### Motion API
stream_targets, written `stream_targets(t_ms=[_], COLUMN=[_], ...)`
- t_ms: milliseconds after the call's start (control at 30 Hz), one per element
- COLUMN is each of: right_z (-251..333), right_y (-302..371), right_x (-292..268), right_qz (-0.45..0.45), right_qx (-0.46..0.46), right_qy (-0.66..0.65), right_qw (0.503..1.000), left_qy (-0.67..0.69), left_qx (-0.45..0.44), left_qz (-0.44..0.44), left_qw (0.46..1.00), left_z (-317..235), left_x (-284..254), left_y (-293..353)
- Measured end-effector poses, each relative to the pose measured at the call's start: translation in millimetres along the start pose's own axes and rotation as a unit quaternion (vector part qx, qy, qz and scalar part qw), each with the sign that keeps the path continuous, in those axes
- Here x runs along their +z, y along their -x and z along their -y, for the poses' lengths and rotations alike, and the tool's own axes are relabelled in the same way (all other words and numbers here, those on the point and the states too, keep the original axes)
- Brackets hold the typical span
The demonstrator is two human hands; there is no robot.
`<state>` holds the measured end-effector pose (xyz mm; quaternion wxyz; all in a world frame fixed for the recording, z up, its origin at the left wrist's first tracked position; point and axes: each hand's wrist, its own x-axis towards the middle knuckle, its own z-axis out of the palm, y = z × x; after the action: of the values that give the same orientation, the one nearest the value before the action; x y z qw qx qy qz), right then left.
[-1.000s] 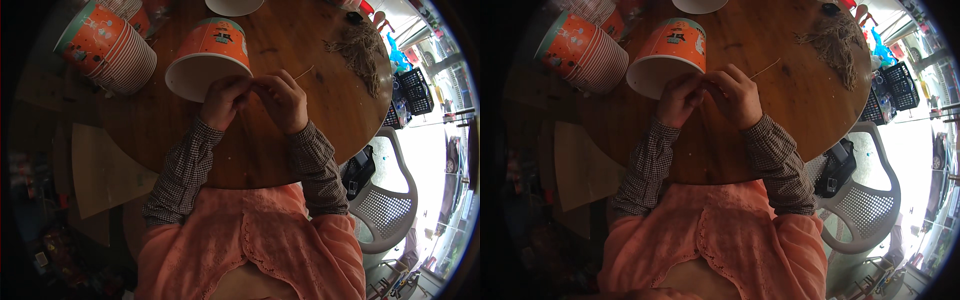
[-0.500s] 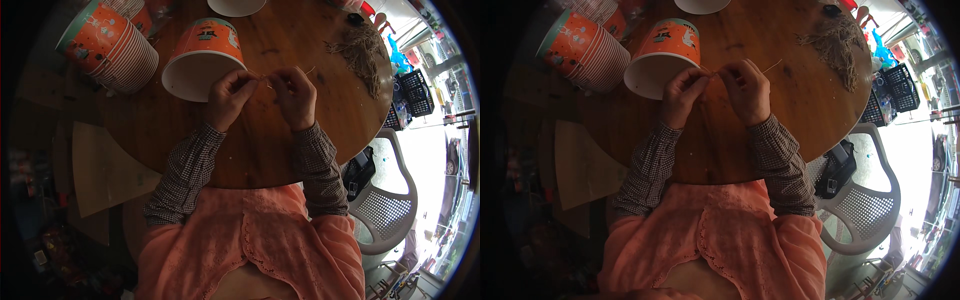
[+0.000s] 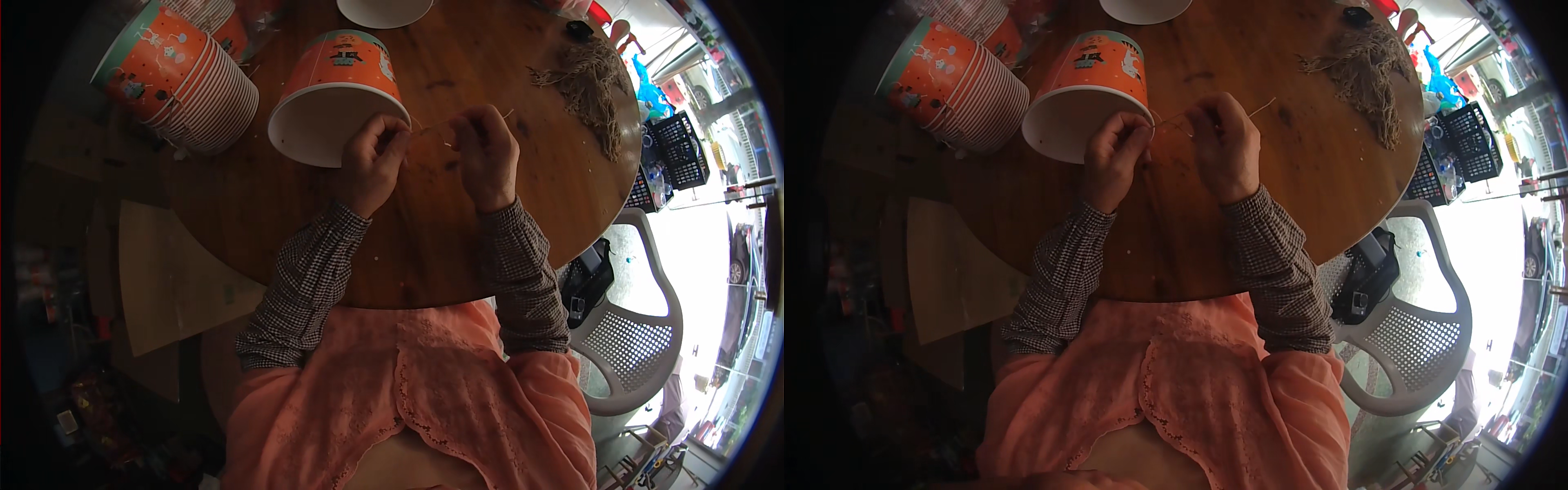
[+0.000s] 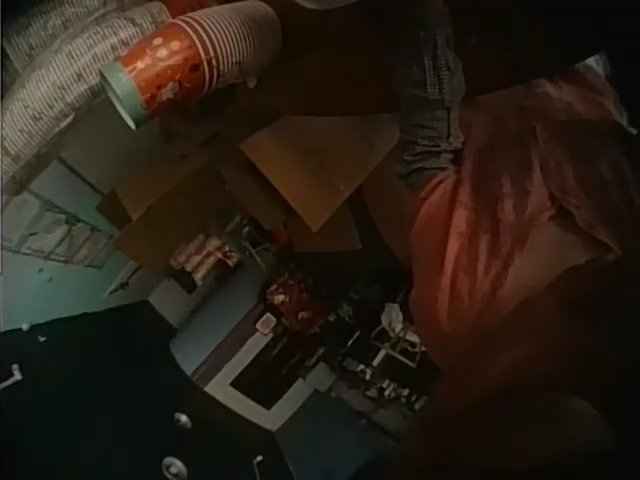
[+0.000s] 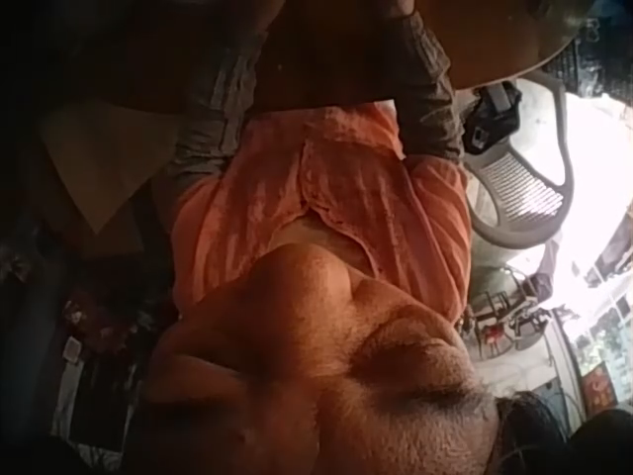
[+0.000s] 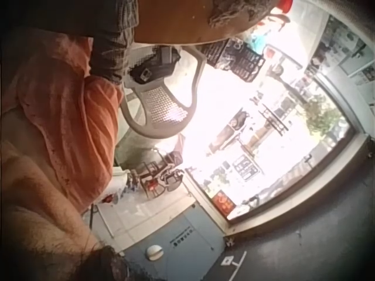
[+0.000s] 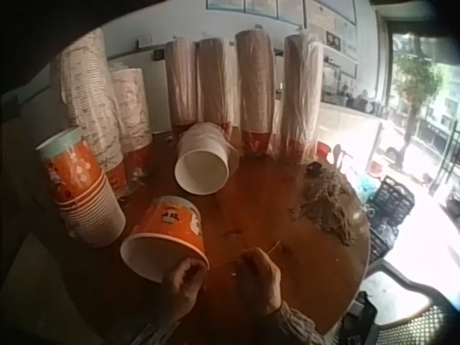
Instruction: Threading a cord handle through pre-punched holes in a paper bucket.
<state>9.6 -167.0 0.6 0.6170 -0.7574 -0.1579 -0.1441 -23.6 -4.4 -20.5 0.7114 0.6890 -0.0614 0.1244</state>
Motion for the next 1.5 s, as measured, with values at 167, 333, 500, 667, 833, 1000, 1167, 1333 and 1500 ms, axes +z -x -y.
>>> stream_targets(t_ms=[167, 333, 500, 667, 833, 1000, 1167, 1333, 1500], right_z=[-7.8, 2.9, 0.1, 12.0, 12.8, 6.9, 13.7, 23.5, 18.0], right_y=[-0.1, -3.2, -0.5, 5.6, 13.4, 14.0, 16.3, 19.5, 21.7], right_x=[-1.4, -1.2, 1.5, -0.9, 3.2, 8.2, 10.8, 11.6, 14.9], right_qz=[-0.026, 0.044, 0.075, 0.092, 0.068, 0.075, 0.144, 0.136, 0.134], right_qx=[0.012, 0.096, 0.100, 0.053, -0.036, -0.086, -0.052, -0.073, -0.138], right_qy=[-0.041, -0.150, -0.152, -0.035, 0.042, 0.060, 0.027, 0.034, 0.032], right_qw=[0.999, 0.983, 0.980, 0.994, 0.996, 0.992, 0.988, 0.987, 0.981], left_qy=[-0.060, -0.195, -0.275, -0.214, 0.028, 0.159, 0.176, 0.299, 0.324], left_qx=[0.008, 0.166, 0.284, 0.052, -0.066, -0.177, -0.158, -0.207, -0.223], left_qz=[-0.004, -0.068, -0.116, 0.007, 0.031, 0.007, -0.049, -0.048, 0.008], left_qw=[0.998, 0.964, 0.911, 0.975, 0.997, 0.971, 0.970, 0.930, 0.919], left_z=[-0.1, -5.3, -19.9, -6.3, -11.7, -13.6, -9.7, -2.6, 3.7], left_x=[5.1, 4.1, 15.2, 7.1, 24.4, 29.9, 18.1, 8.1, -1.5], left_y=[2.2, -4.0, -0.8, 10.8, 18.0, 21.2, 17.4, 9.9, 11.0])
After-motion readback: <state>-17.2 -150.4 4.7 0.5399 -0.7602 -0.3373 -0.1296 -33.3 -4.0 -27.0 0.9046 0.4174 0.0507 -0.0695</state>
